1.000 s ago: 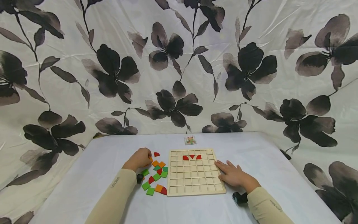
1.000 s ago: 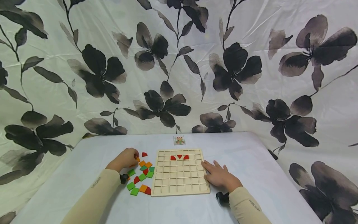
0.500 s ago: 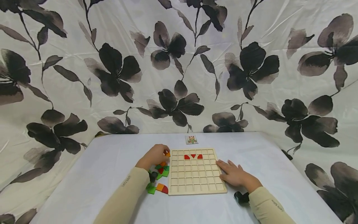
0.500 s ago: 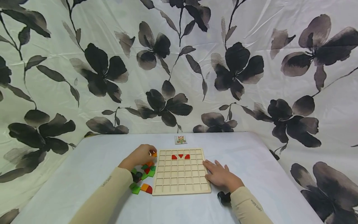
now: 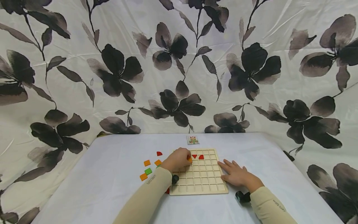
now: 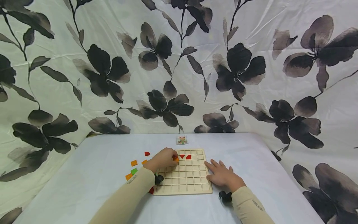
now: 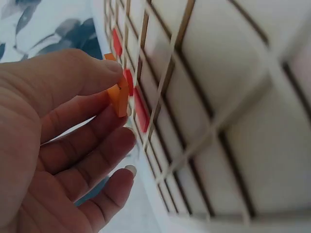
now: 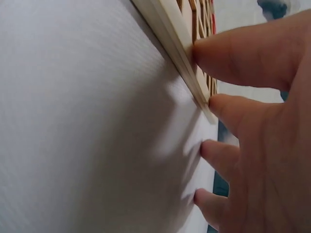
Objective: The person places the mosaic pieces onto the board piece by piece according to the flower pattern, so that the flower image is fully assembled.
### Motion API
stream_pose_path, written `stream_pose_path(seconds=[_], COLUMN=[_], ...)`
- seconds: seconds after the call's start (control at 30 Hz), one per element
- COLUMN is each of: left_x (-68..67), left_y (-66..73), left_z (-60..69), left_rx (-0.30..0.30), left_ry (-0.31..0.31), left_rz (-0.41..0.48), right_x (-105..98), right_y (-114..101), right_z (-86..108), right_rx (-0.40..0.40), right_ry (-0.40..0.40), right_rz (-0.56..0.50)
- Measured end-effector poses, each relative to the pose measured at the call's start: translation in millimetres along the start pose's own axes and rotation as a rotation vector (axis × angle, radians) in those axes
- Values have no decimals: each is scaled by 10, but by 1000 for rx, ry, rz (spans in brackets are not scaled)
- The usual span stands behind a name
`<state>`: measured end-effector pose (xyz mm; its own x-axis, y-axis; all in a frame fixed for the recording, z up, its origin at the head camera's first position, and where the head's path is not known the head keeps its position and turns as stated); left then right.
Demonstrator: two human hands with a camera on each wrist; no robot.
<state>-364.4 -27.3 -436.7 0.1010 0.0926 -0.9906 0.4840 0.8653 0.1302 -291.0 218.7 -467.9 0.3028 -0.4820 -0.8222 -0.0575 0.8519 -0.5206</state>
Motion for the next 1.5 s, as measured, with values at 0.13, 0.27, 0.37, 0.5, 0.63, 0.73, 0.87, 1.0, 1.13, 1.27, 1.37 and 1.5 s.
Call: stream_pose_path(seconds=[0.13, 0.27, 0.37, 0.5, 0.63, 0.73, 0.87, 1.0, 1.13, 1.27, 1.37, 1.5], left_x=[68, 105, 117, 114, 115, 111, 93, 38, -70, -157, -176, -170], left_y=[91, 143, 159, 171, 191, 213, 194, 41, -257, -621, -894, -1183], left_z=[-59, -98, -107, -99, -95, -94, -47, 87, 238, 361, 476, 648], left_rx=[33, 39, 33, 50, 83, 102, 105, 66, -29, -139, -227, -323], left_ry=[13, 5, 3, 11, 25, 37, 39, 46, 54, 50, 15, -41], left_rz=[-13, -26, -21, 1, -23, -64, -92, -61, -34, -43, -41, -52], right_x=[0, 8, 9, 4, -7, -15, -12, -12, -26, -26, -18, -10], right_y=[0, -9, -24, -45, -48, -39, -32, -37, -48, -40, -25, -4], right_z=[-20, -41, -47, -37, -30, -33, -34, -21, -2, 9, 10, 8], right_rx=[-8, -22, -24, -24, -27, -25, -18, -16, -10, 7, 13, 13], right_ry=[-12, -16, -14, -12, -13, -11, -7, -5, -5, -4, -1, 2], right_rz=[-26, -39, -42, -41, -37, -35, -35, -33, -37, -34, -34, -34])
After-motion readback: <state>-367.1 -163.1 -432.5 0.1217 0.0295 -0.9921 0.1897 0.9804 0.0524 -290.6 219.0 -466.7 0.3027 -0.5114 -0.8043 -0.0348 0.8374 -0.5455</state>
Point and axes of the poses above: each hand's wrist, its own z-axis away from the middle knuckle, its own x-axis out of the palm, y = z × x, the point moved 3 cm from there along -z, towards the middle knuckle, and after that the axes turned 14 degrees about -z, right-handed, at the moved point
